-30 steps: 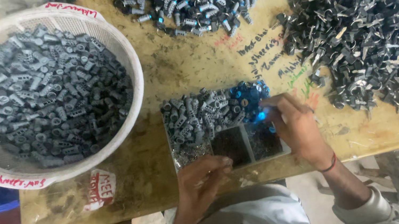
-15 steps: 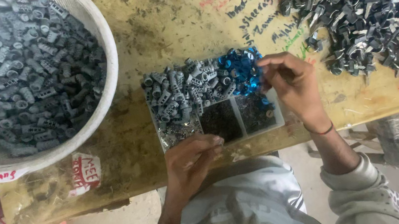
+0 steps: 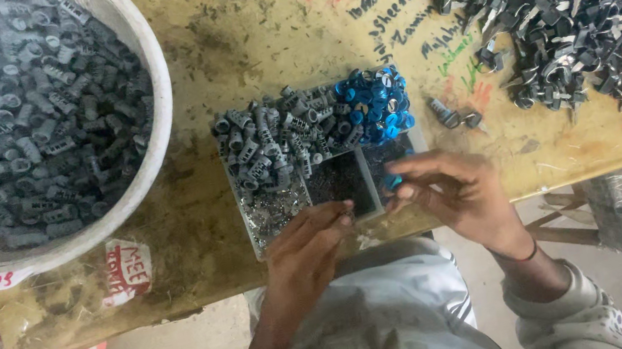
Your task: The person sits at a workbench and sorts small grey and blue plastic wall anchors by color, picking pieces one at a time from piles and a basin and placing them into the compartments of a divided tray. They occasionally reach into the large basin and reposition pieces in the tray compartments.
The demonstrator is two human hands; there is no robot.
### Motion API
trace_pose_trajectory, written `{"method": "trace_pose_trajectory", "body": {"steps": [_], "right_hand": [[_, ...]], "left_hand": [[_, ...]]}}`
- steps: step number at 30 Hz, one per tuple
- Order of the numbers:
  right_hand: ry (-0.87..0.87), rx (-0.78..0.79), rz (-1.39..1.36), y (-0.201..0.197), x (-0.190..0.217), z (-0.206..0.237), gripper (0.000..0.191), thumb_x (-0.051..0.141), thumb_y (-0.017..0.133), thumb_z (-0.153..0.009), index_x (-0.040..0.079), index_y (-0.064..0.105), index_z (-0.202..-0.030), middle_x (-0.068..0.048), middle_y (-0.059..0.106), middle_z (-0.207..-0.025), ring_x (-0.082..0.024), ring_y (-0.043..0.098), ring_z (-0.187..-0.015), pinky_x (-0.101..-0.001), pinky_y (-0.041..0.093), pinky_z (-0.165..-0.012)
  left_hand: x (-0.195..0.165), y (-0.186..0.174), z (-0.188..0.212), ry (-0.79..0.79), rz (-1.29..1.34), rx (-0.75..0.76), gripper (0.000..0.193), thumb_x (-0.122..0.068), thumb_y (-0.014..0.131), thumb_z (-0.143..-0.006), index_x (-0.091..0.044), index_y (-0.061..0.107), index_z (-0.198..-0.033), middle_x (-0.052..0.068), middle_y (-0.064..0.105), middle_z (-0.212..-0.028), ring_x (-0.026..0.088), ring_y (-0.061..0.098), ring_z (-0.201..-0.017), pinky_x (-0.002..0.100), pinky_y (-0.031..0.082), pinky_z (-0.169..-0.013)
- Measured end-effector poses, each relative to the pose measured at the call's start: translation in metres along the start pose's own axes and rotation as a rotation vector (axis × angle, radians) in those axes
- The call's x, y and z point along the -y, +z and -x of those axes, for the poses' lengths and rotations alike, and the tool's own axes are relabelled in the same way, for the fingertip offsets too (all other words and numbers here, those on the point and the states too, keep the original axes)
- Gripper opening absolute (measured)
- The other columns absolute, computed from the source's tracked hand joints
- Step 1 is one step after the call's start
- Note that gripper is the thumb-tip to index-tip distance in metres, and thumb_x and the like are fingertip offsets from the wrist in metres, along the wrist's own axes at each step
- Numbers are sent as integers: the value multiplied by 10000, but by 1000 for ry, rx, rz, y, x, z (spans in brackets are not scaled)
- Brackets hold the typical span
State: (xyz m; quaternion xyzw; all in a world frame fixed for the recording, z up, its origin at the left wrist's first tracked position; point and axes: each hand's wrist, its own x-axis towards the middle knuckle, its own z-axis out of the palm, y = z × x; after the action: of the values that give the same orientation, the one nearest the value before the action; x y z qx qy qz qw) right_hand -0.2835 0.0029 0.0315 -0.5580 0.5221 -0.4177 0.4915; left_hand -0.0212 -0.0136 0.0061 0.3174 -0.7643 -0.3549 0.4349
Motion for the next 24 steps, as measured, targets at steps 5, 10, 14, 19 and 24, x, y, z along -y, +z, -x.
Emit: {"method": "trace_pose_trajectory", "body": {"steps": [5,10,14,19,24], "right_hand": [[43,197,-202,7,0,7,296,-119,642,-948,-24,686,-1225,-118,708,-1184,-177,725,-1042,-309,621,-890],[268,290,-352,9,-2,9,280,-112,605,-959,-24,693,-1209,-110,711,-1134,-170,706,-1008,-313,617,-846],[281,299,-359,9,2,11,322,-114,624,-957,-26,685,-1262,-101,679,-1142,-166,684,-1024,-320,617,-875],[214,226,-312,10,7,12,433,-109,672,-866,3,627,-1283,-69,646,-1271,-174,692,-1108,-332,631,-898],[192,292,-339,4,4,13,381,-104,672,-926,-18,666,-1297,-111,682,-1168,-188,711,-1079,-326,624,-914]], "left_hand": [[-16,-5,-4,94,-114,110,313,12,685,-844,-9,631,-1152,179,646,-1309,358,653,-1216,420,597,-944],[-22,-2,-5,144,-189,178,277,-28,676,-920,-25,619,-1191,146,625,-1338,325,630,-1265,414,593,-990],[-22,-1,-4,133,-206,198,288,-29,680,-903,-23,623,-1185,146,631,-1327,319,641,-1251,406,596,-971],[-24,-2,-7,125,-135,180,302,-20,670,-884,-41,640,-1184,133,642,-1329,307,649,-1246,397,602,-969],[-25,0,-9,135,-165,173,274,-27,693,-913,-27,626,-1178,132,640,-1305,306,652,-1247,402,600,-984]]}}
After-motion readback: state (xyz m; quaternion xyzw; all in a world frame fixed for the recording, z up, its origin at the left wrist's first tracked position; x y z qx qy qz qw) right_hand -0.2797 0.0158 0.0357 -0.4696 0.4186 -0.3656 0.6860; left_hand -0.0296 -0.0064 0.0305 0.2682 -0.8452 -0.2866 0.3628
